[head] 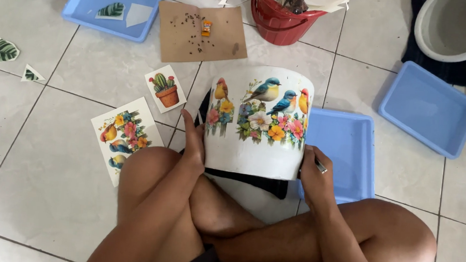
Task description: The person applies a printed decal featuring birds and flowers onto a white ceramic pot. They use a metal tool to smooth the decal and press it firmly onto the curved surface, working around the pot to ensure adhesion.
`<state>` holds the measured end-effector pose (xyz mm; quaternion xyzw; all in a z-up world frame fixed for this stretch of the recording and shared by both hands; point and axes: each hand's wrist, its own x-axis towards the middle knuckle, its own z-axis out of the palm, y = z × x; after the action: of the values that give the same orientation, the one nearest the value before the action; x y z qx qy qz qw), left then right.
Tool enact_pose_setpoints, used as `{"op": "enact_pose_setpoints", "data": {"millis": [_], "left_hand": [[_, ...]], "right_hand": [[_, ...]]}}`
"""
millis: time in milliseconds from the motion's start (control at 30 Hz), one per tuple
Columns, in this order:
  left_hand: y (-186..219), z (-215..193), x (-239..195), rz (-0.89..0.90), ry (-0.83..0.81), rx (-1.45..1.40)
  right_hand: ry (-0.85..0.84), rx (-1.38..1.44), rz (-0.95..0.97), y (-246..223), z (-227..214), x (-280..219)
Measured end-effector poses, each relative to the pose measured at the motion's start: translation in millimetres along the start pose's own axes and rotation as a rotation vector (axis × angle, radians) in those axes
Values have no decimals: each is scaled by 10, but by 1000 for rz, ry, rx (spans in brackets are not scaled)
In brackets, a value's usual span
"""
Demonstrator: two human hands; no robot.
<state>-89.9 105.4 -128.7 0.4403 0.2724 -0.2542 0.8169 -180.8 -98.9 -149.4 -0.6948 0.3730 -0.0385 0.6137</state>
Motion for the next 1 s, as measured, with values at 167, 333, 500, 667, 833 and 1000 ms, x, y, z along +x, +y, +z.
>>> {"op": "enact_pose_setpoints", "data": {"millis": [167, 333, 500, 667, 833, 1000], "left_hand": [[-155, -105, 186, 27, -39, 26], [-191, -218, 221, 86, 3, 35], [-356, -462, 44, 912, 35, 353], [-312, -399, -634, 794, -186, 844], [-174, -153, -805, 583, -65, 878], [-277, -9, -948, 410, 52, 826]], "right_hand": [[-6, 26, 33, -4, -82, -167], [-1, 30, 115, -131, -138, -179], [38, -39, 106, -268, -288, -228], [-71, -67, 240, -320, -212, -235], [-72, -72, 245, -329, -188, -102], [-106, -156, 230, -398, -236, -35]]}}
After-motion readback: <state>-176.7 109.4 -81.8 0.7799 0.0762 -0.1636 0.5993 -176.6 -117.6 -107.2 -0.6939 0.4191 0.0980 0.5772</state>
